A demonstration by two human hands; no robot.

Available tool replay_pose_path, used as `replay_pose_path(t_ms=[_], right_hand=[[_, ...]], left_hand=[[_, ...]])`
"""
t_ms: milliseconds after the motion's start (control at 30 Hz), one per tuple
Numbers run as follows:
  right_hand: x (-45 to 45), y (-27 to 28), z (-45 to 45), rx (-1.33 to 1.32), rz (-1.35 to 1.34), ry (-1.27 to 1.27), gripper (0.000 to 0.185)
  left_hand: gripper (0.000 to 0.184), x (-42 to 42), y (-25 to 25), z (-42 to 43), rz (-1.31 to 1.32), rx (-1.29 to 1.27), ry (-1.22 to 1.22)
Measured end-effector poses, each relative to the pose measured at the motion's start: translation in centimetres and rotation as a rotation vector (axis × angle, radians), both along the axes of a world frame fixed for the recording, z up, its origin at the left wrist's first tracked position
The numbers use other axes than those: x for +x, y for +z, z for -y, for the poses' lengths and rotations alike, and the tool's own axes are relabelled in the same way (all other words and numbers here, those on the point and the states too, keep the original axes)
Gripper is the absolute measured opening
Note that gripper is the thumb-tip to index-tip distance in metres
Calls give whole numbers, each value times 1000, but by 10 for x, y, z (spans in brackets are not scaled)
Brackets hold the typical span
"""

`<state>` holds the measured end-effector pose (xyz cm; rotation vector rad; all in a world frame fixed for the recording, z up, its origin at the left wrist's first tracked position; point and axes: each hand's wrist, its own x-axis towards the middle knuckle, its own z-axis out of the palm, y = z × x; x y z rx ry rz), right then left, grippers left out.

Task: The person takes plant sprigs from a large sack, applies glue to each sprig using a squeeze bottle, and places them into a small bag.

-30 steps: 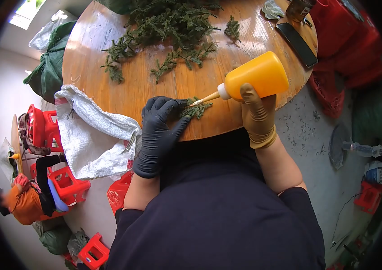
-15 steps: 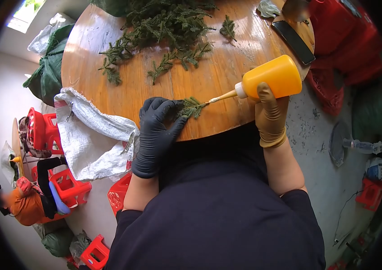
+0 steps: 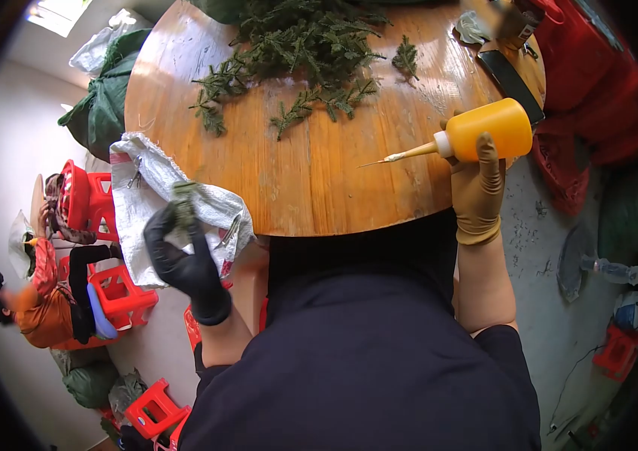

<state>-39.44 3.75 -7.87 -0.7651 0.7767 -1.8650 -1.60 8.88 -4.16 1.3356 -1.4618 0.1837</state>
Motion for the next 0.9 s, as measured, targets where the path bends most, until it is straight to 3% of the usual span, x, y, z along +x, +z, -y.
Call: replay_pose_path(t_ms=[33,100,167,233,300,367,467,567,633,667,900], right_hand=[[0,0,2,-20,-16,-2,46],[-3,-4,5,-33,-1,26,49],[-5,-7,6,-52,13,45,53],[-5,-7,6,-75,6,35,53],[-1,-3,5,-79,13,12,49],[0,-1,3,-84,8,-3,44],[1,1,5,-106,-4,13,44],[0,0,3,-99,24,32,46],[-3,-3,2,-91,46,39,48],[-3,-2,1,-88,23,25,49],[-2,-2,2,-86,38,27,49]], left_hand=[[27,22,0,-5,-62,-31,113],[24,62,13,-14,240,171,254],[30,96,2,-21,303,537,371],[30,92,2,-17,482,579,509],[28,70,3,-5,411,407,364],[29,19,23,20,288,453,19],[42,-46,22,67,352,342,-344],[40,-66,-2,107,358,283,-377],[37,-65,-12,117,372,478,-398],[32,-63,-20,118,422,405,-397],[21,-67,-10,48,439,543,-303]])
